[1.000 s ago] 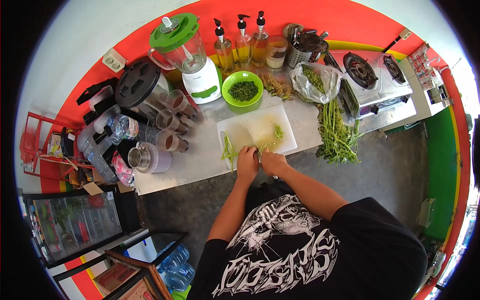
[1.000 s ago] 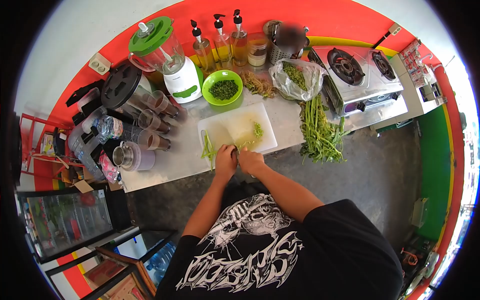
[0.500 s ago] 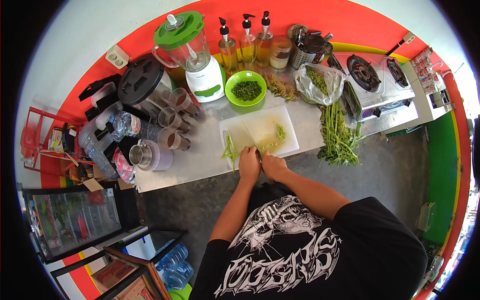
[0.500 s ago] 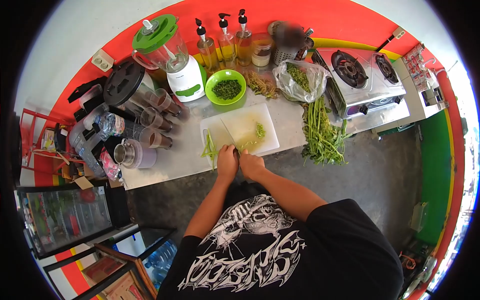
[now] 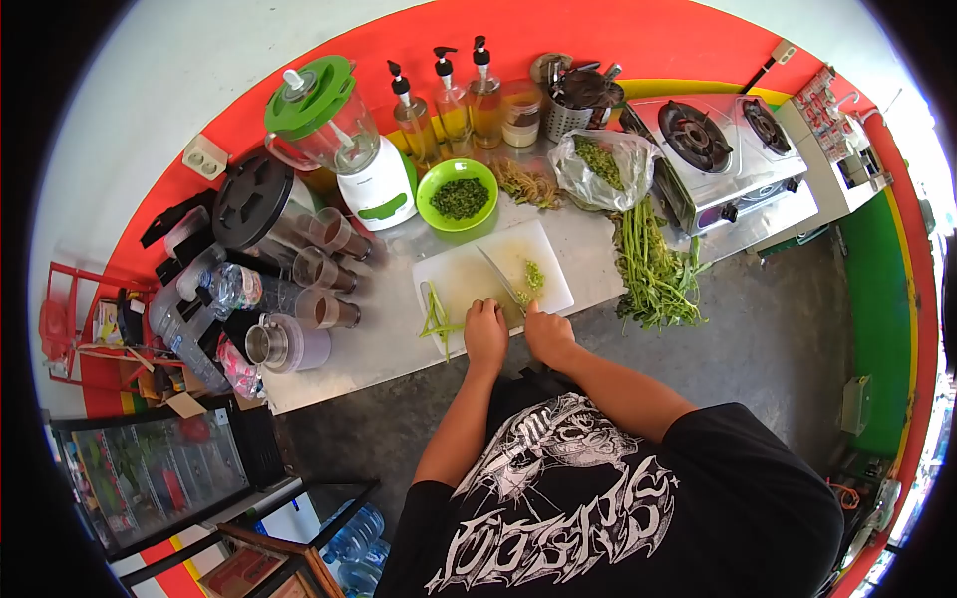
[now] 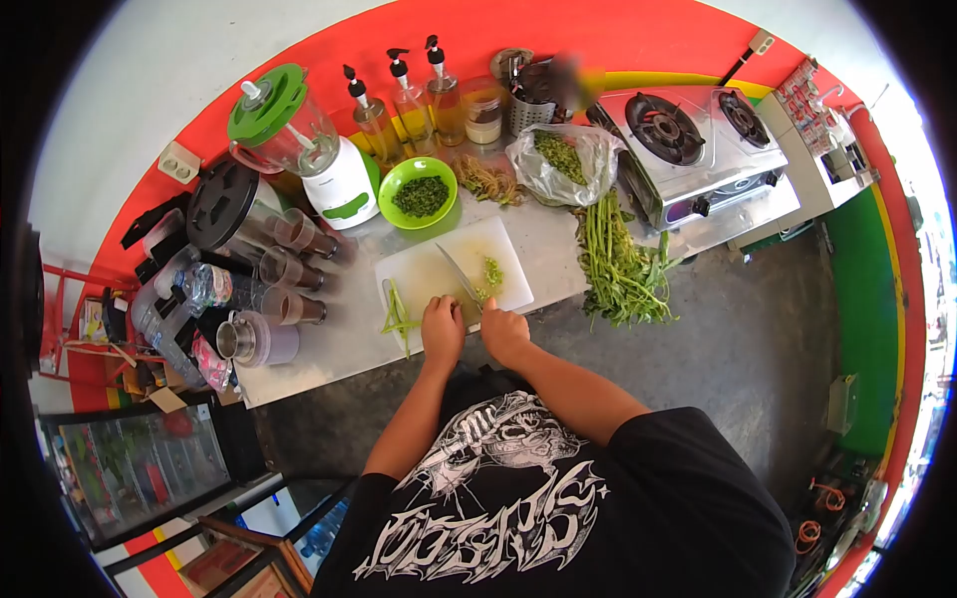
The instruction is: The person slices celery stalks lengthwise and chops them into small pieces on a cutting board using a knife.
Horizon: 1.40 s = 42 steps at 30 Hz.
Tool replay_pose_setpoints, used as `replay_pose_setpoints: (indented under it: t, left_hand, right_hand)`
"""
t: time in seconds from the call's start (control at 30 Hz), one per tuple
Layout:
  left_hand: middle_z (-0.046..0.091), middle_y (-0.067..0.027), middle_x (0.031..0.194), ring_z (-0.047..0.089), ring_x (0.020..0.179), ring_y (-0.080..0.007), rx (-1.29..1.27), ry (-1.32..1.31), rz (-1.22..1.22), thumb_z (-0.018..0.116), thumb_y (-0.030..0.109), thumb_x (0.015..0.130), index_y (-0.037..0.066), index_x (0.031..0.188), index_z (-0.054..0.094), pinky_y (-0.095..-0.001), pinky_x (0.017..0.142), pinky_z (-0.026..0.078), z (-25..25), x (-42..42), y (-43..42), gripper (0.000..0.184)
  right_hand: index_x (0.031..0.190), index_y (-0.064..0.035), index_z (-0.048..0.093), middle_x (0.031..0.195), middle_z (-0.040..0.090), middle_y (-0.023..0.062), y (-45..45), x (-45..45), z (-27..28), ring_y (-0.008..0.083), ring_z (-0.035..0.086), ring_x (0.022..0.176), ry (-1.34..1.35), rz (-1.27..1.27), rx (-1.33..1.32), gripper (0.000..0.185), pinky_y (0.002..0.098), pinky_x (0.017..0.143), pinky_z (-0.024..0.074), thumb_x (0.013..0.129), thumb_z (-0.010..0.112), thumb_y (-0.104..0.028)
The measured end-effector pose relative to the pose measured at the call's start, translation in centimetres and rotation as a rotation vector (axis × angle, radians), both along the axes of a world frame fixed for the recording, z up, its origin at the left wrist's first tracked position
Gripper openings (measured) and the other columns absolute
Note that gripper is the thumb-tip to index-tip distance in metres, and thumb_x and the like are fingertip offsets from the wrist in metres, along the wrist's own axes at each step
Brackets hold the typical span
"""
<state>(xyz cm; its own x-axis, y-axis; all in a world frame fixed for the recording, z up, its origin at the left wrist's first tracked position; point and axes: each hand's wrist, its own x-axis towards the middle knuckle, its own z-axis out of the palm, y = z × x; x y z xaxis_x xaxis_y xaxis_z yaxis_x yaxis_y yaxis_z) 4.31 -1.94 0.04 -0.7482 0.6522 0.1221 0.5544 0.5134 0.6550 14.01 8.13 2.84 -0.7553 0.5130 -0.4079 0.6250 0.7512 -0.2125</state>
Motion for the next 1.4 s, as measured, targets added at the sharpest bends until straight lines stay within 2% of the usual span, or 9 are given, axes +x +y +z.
replay_pose_setpoints:
  t: [0.23, 0.3, 0.5, 0.6, 0.8, 0.97, 1.13, 1.2, 1.4]
  left_hand:
    - [0.061, -0.0164, 0.095, 0.060, 0.093, -0.0383, 0.109, -0.003, -0.065, 0.060, 0.005, 0.088, 0.001, 0.097, 0.066, -0.0476, 0.080, 0.050, -0.3, 0.4, 2.3, 0.012]
    - [0.061, -0.0181, 0.092, 0.061, 0.088, -0.0404, 0.176, 0.023, -0.089, 0.059, 0.002, 0.085, 0.001, 0.094, 0.067, -0.0474, 0.078, 0.049, -0.2, 0.3, 2.4, 0.012]
    - [0.063, -0.0177, 0.094, 0.061, 0.090, -0.0398, 0.033, 0.020, -0.134, 0.058, 0.002, 0.082, 0.002, 0.095, 0.069, -0.0481, 0.080, 0.049, 0.1, 0.1, 1.6, 0.017]
    - [0.062, -0.0142, 0.095, 0.060, 0.092, -0.0364, 0.039, 0.027, -0.168, 0.058, 0.001, 0.082, 0.005, 0.098, 0.070, -0.0461, 0.081, 0.051, 0.0, -0.2, 1.2, 0.019]
    - [0.063, -0.0138, 0.095, 0.061, 0.092, -0.0358, 0.065, 0.063, -0.176, 0.058, 0.002, 0.084, 0.005, 0.098, 0.070, -0.0463, 0.082, 0.051, -0.2, -0.2, 1.0, 0.019]
    - [0.065, -0.0172, 0.094, 0.062, 0.092, -0.0387, 0.089, 0.017, -0.159, 0.059, 0.002, 0.084, 0.002, 0.095, 0.070, -0.0465, 0.082, 0.050, -0.6, -0.5, 0.6, 0.016]
    - [0.065, -0.0175, 0.093, 0.062, 0.091, -0.0392, 0.116, 0.012, -0.141, 0.060, 0.004, 0.085, 0.002, 0.095, 0.070, -0.0471, 0.081, 0.050, -0.9, -0.8, 0.6, 0.014]
    - [0.066, -0.0160, 0.094, 0.063, 0.092, -0.0377, 0.021, 0.001, -0.119, 0.060, 0.007, 0.088, 0.005, 0.097, 0.070, -0.0466, 0.081, 0.051, -0.7, -0.8, 0.6, 0.013]
    - [0.065, -0.0175, 0.089, 0.063, 0.086, -0.0396, 0.103, -0.081, -0.152, 0.062, 0.008, 0.087, 0.004, 0.094, 0.070, -0.0468, 0.078, 0.051, -0.3, -1.3, 0.5, 0.011]
  right_hand:
    - [0.112, 0.0008, 0.049, 0.089, 0.072, 0.0210, 2.5, 1.1, -0.2, 0.0373, 0.073, 0.087, 0.024, -0.025, 0.019, 0.025, 0.0466, 0.074, 0.0590, 0.091, 0.058, -0.011]
    - [0.112, 0.0008, 0.049, 0.091, 0.072, 0.0216, 2.3, 1.1, -0.1, 0.0374, 0.073, 0.088, 0.036, -0.021, -0.017, 0.025, 0.0464, 0.076, 0.0588, 0.091, 0.058, -0.011]
    - [0.112, 0.0005, 0.050, 0.093, 0.072, 0.0225, 1.1, 0.5, 1.0, 0.0371, 0.073, 0.089, -0.005, 0.043, -0.098, 0.025, 0.0453, 0.077, 0.0589, 0.092, 0.057, -0.013]
    - [0.111, 0.0004, 0.050, 0.093, 0.073, 0.0216, 0.8, 0.0, 0.7, 0.0364, 0.074, 0.088, -0.036, 0.031, -0.090, 0.025, 0.0452, 0.076, 0.0590, 0.093, 0.057, -0.015]
    - [0.111, 0.0001, 0.050, 0.095, 0.073, 0.0212, 1.0, -0.6, 0.9, 0.0360, 0.074, 0.090, -0.043, 0.042, -0.068, 0.024, 0.0450, 0.077, 0.0591, 0.094, 0.055, -0.015]
    - [0.111, 0.0000, 0.050, 0.097, 0.073, 0.0222, 0.7, -1.0, 0.7, 0.0363, 0.073, 0.092, -0.086, 0.013, -0.109, 0.024, 0.0452, 0.078, 0.0589, 0.094, 0.055, -0.015]
    - [0.113, 0.0012, 0.049, 0.102, 0.072, 0.0230, 0.7, -1.0, 1.4, 0.0366, 0.072, 0.098, -0.097, 0.057, -0.134, 0.027, 0.0448, 0.082, 0.0580, 0.091, 0.059, -0.012]
    - [0.114, 0.0008, 0.049, 0.102, 0.073, 0.0212, 0.5, -1.1, 1.0, 0.0350, 0.073, 0.097, -0.108, 0.040, -0.122, 0.029, 0.0437, 0.082, 0.0579, 0.090, 0.061, -0.013]
    - [0.116, 0.0006, 0.050, 0.106, 0.072, 0.0208, 1.0, -1.9, 2.1, 0.0334, 0.072, 0.101, -0.180, 0.044, -0.178, 0.037, 0.0425, 0.083, 0.0573, 0.086, 0.066, -0.012]
